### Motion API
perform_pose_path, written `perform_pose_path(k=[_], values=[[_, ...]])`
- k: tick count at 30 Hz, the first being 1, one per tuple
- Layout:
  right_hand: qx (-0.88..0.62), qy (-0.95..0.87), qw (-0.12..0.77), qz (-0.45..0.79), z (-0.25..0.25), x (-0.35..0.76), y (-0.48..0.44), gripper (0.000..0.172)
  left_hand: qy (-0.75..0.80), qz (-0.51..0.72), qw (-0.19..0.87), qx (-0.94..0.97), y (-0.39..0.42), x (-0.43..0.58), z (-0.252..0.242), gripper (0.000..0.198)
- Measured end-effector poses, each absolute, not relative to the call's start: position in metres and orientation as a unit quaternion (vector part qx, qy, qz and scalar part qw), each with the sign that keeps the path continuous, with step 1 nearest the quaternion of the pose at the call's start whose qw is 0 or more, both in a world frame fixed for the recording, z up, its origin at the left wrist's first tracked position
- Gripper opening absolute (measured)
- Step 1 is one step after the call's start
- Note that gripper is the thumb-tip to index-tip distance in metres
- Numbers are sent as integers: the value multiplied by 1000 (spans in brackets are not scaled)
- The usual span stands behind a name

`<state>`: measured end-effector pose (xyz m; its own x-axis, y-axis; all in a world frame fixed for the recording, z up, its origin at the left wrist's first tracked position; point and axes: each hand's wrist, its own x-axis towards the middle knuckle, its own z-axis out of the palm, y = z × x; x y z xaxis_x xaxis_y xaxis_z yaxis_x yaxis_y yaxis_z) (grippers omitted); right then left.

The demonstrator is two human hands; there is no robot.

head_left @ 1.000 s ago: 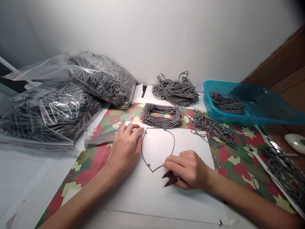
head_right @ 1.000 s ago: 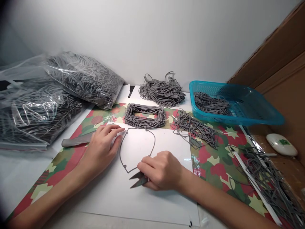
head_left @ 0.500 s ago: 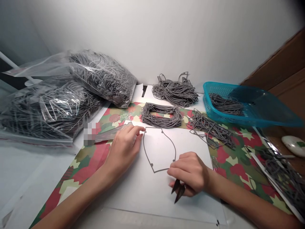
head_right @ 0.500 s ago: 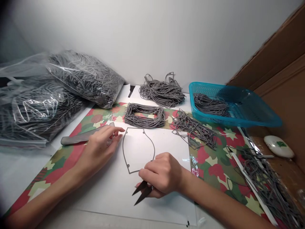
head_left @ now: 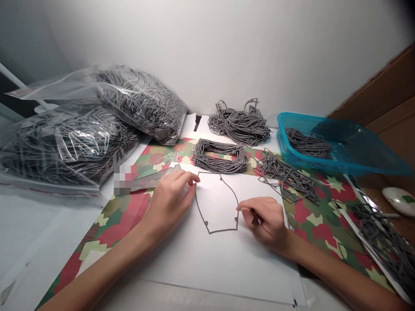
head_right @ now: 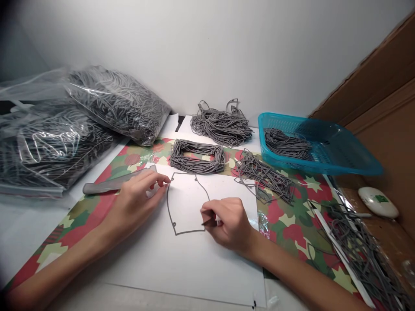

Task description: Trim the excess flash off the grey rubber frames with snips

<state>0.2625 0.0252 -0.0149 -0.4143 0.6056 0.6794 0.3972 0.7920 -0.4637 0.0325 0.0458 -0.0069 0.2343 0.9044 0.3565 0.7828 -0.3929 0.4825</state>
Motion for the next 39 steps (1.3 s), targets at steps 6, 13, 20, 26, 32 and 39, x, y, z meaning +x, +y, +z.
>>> perform_pose_path(k=[6, 13, 20, 26, 32, 39], values=[[-355, -818, 434, 127, -13, 264, 27, 18, 536, 320, 95, 775, 44, 33, -6, 11], [-370, -821, 411, 141, -15, 261, 26, 14, 517, 353, 79, 776, 43, 35, -3, 22], [-414, -800, 410, 142, -17, 262, 30, 35, 502, 354, 70, 786, 44, 34, -7, 24], [-389, -823, 400, 111, -19, 263, 29, 44, 472, 322, 82, 817, 42, 36, -8, 28], [-307, -872, 380, 39, -18, 262, 22, 44, 448, 288, 93, 841, 39, 37, -11, 41], [-304, -878, 369, 6, -19, 263, 22, 47, 453, 283, 106, 839, 39, 35, -11, 44]])
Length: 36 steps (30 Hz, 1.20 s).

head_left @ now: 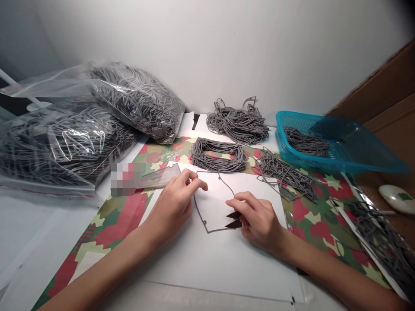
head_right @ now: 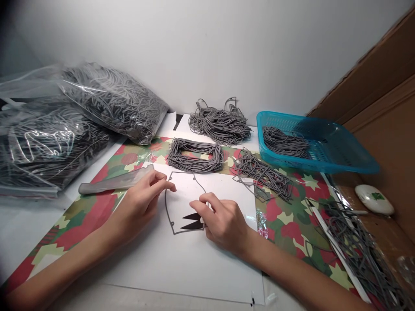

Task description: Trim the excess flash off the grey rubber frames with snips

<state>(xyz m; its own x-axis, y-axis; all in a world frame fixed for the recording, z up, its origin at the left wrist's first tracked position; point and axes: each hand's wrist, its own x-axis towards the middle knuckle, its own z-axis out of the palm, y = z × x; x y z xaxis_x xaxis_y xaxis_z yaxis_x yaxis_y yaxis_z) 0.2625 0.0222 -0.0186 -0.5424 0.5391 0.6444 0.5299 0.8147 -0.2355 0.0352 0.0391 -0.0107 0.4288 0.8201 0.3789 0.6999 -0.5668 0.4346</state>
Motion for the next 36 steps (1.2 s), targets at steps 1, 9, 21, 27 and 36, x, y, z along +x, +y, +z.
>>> perform_pose_path(k=[1, 9, 21, 27, 36], values=[[-305, -878, 368, 6, -19, 262, 22, 47, 451, 281, 108, 840, 39, 35, -11, 44], [-400, -828, 393, 34, -20, 262, 24, 47, 359, 219, 190, 887, 28, 46, -3, 14], [-520, -711, 447, 157, -22, 263, 42, 23, 331, 179, 266, 887, 11, 64, -9, 19], [-539, -685, 453, 188, -21, 262, 47, 18, 245, 342, 773, 474, 10, 54, 17, 35], [-539, -694, 438, 191, -21, 264, 46, 16, 513, 370, 628, 453, 47, 31, 23, 38]])
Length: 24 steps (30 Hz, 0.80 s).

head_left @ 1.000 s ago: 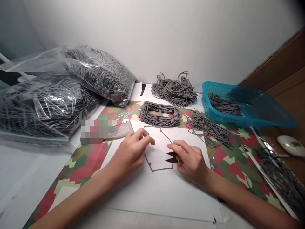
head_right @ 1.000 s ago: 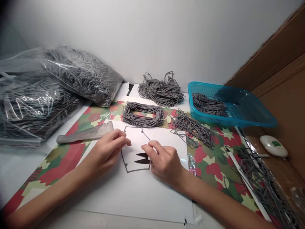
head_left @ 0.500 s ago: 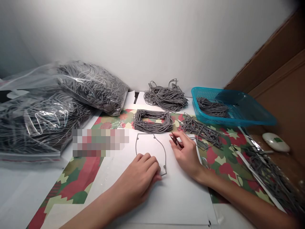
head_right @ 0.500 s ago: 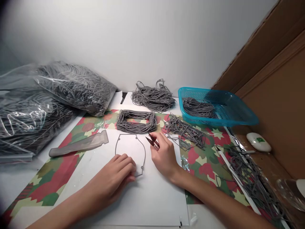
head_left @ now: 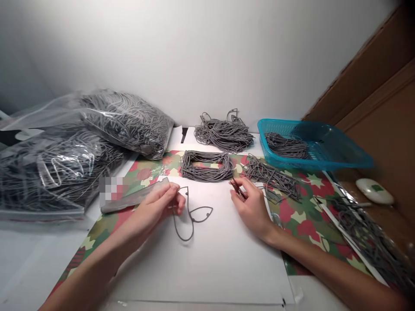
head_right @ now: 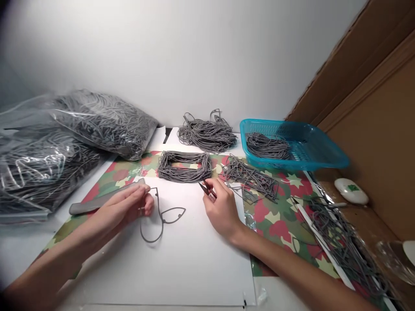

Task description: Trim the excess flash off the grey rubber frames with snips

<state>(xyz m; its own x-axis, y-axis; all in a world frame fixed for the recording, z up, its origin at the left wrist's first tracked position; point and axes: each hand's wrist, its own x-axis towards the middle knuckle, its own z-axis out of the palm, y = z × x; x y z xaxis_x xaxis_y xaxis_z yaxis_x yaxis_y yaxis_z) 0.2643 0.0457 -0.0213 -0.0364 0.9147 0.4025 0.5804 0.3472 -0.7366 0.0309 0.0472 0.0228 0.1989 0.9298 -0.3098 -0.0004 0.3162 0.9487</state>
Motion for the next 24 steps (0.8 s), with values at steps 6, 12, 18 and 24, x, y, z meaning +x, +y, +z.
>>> perform_pose_path(k=[6, 12, 18, 24], values=[[-460, -796, 345, 189, -16, 263, 40, 13, 564, 416, 557, 445, 58, 15, 21, 33], [-372, -888, 225, 150, -15, 260, 32, 30, 548, 390, 579, 461, 54, 20, 19, 33], [-360, -900, 210, 124, -22, 260, 31, 34, 499, 387, 615, 473, 54, 21, 14, 34], [-364, -877, 259, 178, -13, 261, 34, 23, 401, 365, 689, 481, 50, 18, 22, 35]])
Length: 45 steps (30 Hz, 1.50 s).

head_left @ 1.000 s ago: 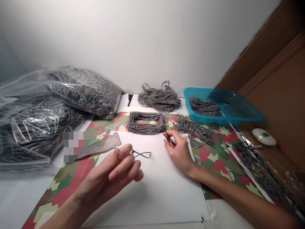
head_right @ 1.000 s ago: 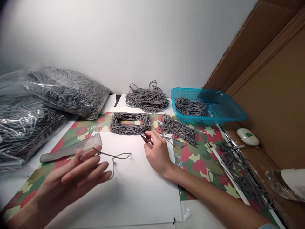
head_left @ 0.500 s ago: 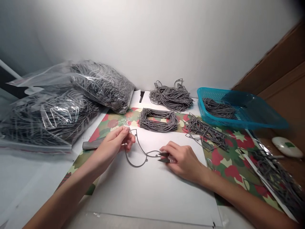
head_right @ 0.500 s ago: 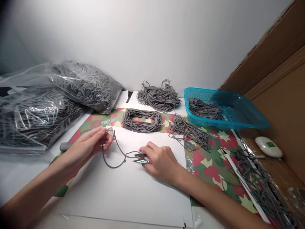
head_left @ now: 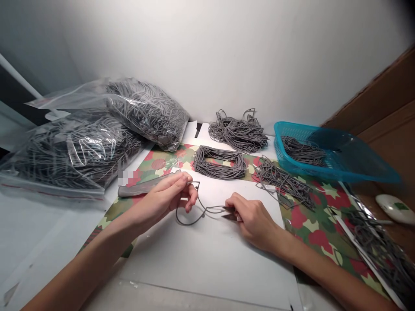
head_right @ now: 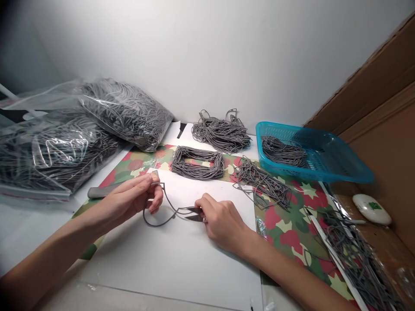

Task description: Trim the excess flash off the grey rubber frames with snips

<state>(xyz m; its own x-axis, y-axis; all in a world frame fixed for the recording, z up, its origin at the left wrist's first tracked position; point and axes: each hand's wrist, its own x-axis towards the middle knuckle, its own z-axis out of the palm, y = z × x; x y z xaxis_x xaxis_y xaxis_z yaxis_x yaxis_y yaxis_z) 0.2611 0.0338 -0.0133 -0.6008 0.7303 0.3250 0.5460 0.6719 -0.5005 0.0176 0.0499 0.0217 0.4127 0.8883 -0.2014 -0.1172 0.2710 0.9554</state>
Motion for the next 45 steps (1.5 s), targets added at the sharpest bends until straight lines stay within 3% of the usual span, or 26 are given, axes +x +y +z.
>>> perform_pose_path(k=[4, 7, 9, 12, 18, 27, 32, 37, 45], values=[[-420, -822, 314, 224, 16, 266, 33, 16, 371, 331, 713, 494, 46, 18, 28, 34], [-485, -703, 345, 390, 35, 270, 34, 22, 448, 311, 592, 593, 46, 21, 25, 31], [-523, -667, 302, 436, 39, 272, 39, 29, 507, 305, 489, 641, 47, 23, 20, 33], [-579, -707, 214, 344, 34, 277, 48, 27, 571, 318, 357, 668, 48, 24, 14, 30], [-634, -724, 164, 218, 24, 279, 57, 21, 586, 297, 186, 730, 48, 21, 8, 15], [-673, -733, -53, 80, 35, 282, 56, 19, 548, 232, 94, 798, 59, 3, 0, 21], [-666, -735, -122, 38, 39, 282, 51, 20, 568, 224, 34, 791, 63, -6, 4, 25], [-672, -727, -140, -5, 44, 276, 44, 22, 558, 212, 28, 802, 62, -6, 6, 24], [-588, -805, -72, 22, 42, 268, 40, 15, 492, 165, 52, 853, 60, 2, 2, 29]])
